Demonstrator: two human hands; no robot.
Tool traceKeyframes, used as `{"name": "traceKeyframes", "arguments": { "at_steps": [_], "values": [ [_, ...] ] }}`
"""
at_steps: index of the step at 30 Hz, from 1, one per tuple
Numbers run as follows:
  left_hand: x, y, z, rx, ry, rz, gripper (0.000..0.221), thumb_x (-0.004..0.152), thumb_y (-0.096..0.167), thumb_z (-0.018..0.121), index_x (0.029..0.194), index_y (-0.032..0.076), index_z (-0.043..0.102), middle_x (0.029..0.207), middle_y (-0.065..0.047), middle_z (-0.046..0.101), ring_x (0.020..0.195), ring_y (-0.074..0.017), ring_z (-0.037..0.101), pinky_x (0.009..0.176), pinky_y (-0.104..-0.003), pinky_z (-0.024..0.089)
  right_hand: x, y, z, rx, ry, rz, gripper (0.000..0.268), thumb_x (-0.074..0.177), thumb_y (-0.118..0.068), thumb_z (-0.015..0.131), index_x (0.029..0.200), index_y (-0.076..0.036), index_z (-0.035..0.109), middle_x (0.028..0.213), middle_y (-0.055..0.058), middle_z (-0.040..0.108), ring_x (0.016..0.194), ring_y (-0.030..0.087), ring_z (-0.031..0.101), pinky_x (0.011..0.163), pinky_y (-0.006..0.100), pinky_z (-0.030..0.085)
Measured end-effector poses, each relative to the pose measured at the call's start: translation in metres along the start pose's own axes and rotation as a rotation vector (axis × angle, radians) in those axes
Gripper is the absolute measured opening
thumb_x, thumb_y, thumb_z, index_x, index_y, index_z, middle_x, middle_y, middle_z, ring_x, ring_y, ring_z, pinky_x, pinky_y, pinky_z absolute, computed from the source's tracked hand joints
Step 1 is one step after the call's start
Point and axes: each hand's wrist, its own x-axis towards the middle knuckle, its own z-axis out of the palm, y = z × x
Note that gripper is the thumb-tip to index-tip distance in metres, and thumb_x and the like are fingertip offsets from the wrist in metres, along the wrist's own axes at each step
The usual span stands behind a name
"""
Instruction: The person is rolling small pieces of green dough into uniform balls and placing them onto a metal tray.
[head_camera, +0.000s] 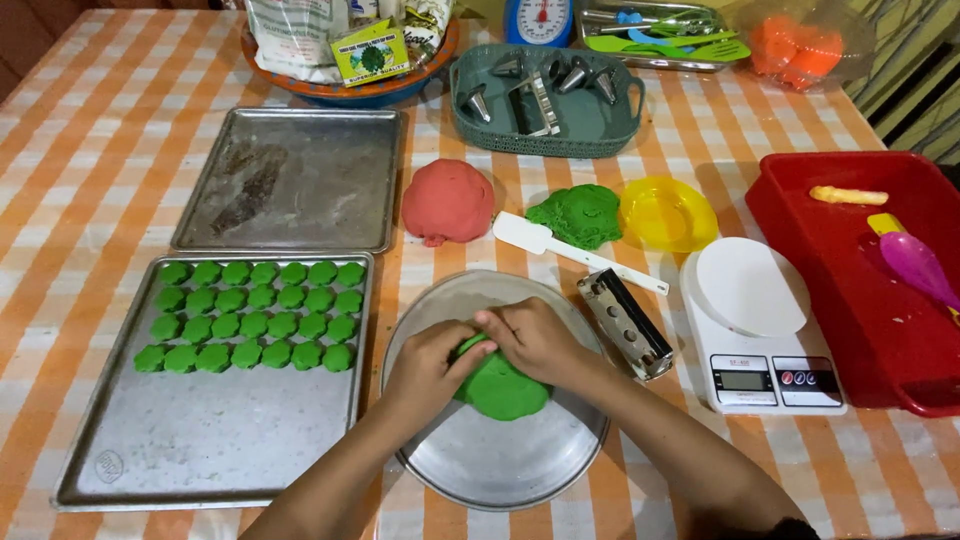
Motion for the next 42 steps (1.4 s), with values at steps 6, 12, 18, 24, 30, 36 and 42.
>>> {"name": "traceKeyframes", "arguments": {
  "at_steps": [6, 12, 18, 24, 30, 36, 42],
  "values": [
    [-0.011, -0.008, 0.012, -0.664, 0.017, -0.35, 0.045, 0.081, 0.025, 0.088, 0.114, 0.004, 0.068, 0.097, -0.011, 0.078, 0.096, -0.0214, 0.068, 0.082, -0.04, 0.057, -0.004, 0.011, 0.004, 0.213, 0.303, 0.028, 0.063, 0.109, -0.021, 0.043, 0.048, -0.015, 0.05, 0.037, -0.002, 0.052, 0.042, 0.008, 0.036, 0.041, 0.025, 0.036],
    [-0.01, 0.012, 0.004, -0.658, -0.181, -0.435, 0.014, 0.088, 0.01, 0.078, 0.09, -0.004, 0.08, 0.072, -0.012, 0.078, 0.075, -0.0123, 0.059, 0.059, -0.031, 0.054, 0.001, -0.002, -0.01, 0.196, 0.28, 0.091, 0.062, 0.108, -0.019, 0.051, 0.046, -0.012, 0.054, 0.035, 0.004, 0.055, 0.039, 0.005, 0.036, 0.037, 0.023, 0.032],
    [-0.004, 0.012, -0.006, -0.707, -0.272, -0.56, 0.035, 0.097, 0.017, 0.07, 0.066, 0.0, 0.072, 0.048, -0.015, 0.068, 0.035, -0.0107, 0.052, 0.038, -0.026, 0.045, 0.005, -0.014, -0.018, 0.136, 0.129, 0.064, 0.023, 0.084, -0.021, 0.083, 0.074, -0.005, 0.07, 0.046, 0.008, 0.061, 0.042, 0.016, 0.053, 0.046, 0.027, 0.043],
    [0.004, 0.024, -0.017, -0.679, -0.376, -0.603, 0.03, 0.097, 0.013, 0.067, 0.071, -0.002, 0.073, 0.05, -0.017, 0.068, 0.034, -0.0103, 0.05, 0.036, -0.025, 0.043, 0.013, 0.008, -0.021, 0.085, 0.024, 0.234, 0.036, 0.098, -0.022, 0.072, 0.069, -0.002, 0.068, 0.043, 0.006, 0.055, 0.037, 0.017, 0.048, 0.043, 0.024, 0.041],
    [0.018, 0.035, -0.043, -0.456, -0.627, -0.622, 0.032, 0.097, 0.023, 0.066, 0.089, -0.006, 0.076, 0.059, -0.017, 0.072, 0.042, -0.0136, 0.053, 0.043, -0.027, 0.048, 0.013, -0.021, -0.027, 0.015, -0.188, 0.407, 0.039, 0.103, -0.029, 0.06, 0.078, -0.001, 0.07, 0.055, 0.015, 0.065, 0.051, 0.02, 0.057, 0.052, 0.032, 0.045],
    [0.007, 0.004, -0.022, 0.739, -0.04, -0.082, 0.049, 0.098, 0.052, 0.06, 0.114, 0.008, 0.073, 0.094, -0.013, 0.075, 0.094, -0.0324, 0.074, 0.076, -0.047, 0.06, 0.013, -0.021, -0.042, -0.402, 0.002, 0.103, 0.024, 0.101, -0.023, 0.06, 0.1, -0.004, 0.074, 0.094, 0.018, 0.074, 0.085, 0.035, 0.072, 0.072, 0.044, 0.06],
    [-0.008, 0.009, 0.007, 0.332, -0.355, 0.09, 0.06, 0.105, 0.034, 0.043, 0.152, -0.003, 0.042, 0.155, -0.026, 0.045, 0.147, -0.0416, 0.036, 0.117, -0.055, 0.031, 0.013, -0.03, -0.056, -0.416, 0.265, -0.179, 0.012, 0.099, -0.015, 0.064, 0.097, -0.009, 0.074, 0.09, 0.008, 0.07, 0.086, 0.029, 0.067, 0.075, 0.039, 0.055]
  ]
}}
